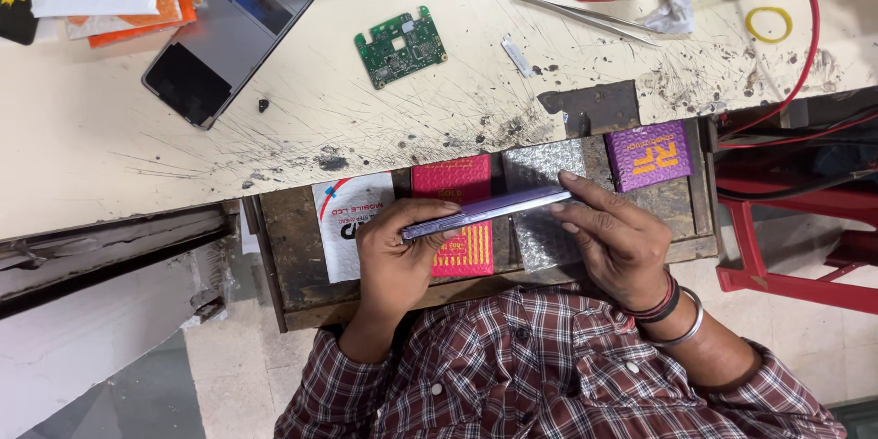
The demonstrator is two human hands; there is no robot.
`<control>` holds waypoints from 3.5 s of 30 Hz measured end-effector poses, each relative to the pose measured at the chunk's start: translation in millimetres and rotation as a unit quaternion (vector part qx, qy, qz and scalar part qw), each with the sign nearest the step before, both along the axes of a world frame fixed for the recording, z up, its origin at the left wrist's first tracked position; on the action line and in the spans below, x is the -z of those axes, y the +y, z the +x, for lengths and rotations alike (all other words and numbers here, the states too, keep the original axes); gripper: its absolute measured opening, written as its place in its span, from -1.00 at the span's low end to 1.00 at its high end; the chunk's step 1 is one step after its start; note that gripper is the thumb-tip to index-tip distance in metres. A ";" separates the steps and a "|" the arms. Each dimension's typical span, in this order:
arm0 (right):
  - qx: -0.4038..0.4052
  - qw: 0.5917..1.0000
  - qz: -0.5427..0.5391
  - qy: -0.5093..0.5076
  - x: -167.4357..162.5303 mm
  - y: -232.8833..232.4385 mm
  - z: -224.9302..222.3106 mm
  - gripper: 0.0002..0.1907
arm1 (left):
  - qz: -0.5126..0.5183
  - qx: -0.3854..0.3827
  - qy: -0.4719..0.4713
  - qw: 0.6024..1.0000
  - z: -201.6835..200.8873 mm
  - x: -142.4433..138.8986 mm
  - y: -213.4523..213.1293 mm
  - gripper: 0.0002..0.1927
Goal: The person unscrews the back cover of a smartphone with a screwdriver, then applies adhesive from a glue tube to the phone body and presses the back cover into place, pressing along the edges to seal it.
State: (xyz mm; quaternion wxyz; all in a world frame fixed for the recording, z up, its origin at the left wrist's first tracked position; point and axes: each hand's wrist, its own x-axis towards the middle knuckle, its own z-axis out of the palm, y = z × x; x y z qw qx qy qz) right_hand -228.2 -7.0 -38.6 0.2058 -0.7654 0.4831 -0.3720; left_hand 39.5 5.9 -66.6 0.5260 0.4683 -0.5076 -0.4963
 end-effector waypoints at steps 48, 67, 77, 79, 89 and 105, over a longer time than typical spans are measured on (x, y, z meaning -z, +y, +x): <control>0.031 0.998 0.056 -0.008 -24.5 -2.2 17.4 -0.83 | -0.268 -0.063 -0.489 0.828 -30.4 -25.9 7.2 -0.71; 0.021 0.999 0.042 -0.013 -19.7 -0.4 16.4 -0.84 | -0.220 -0.070 -0.454 0.860 -43.1 -33.1 4.1 -0.80; 0.010 0.999 -0.002 0.047 -20.2 0.0 18.2 -0.82 | -0.211 -0.079 -0.452 0.863 -46.3 -32.2 1.3 -0.80; 0.007 0.999 0.003 0.037 -20.5 -0.6 19.1 -0.82 | -0.213 -0.081 -0.451 0.863 -46.1 -31.8 1.4 -0.80; -0.003 0.999 0.002 0.040 -21.1 -1.5 22.7 -0.79 | -0.218 -0.083 -0.453 0.860 -46.5 -31.1 0.7 -0.78; -0.011 0.999 0.002 0.045 -23.5 -3.4 24.2 -0.75 | -0.228 -0.081 -0.439 0.865 -43.4 -29.8 3.1 -0.78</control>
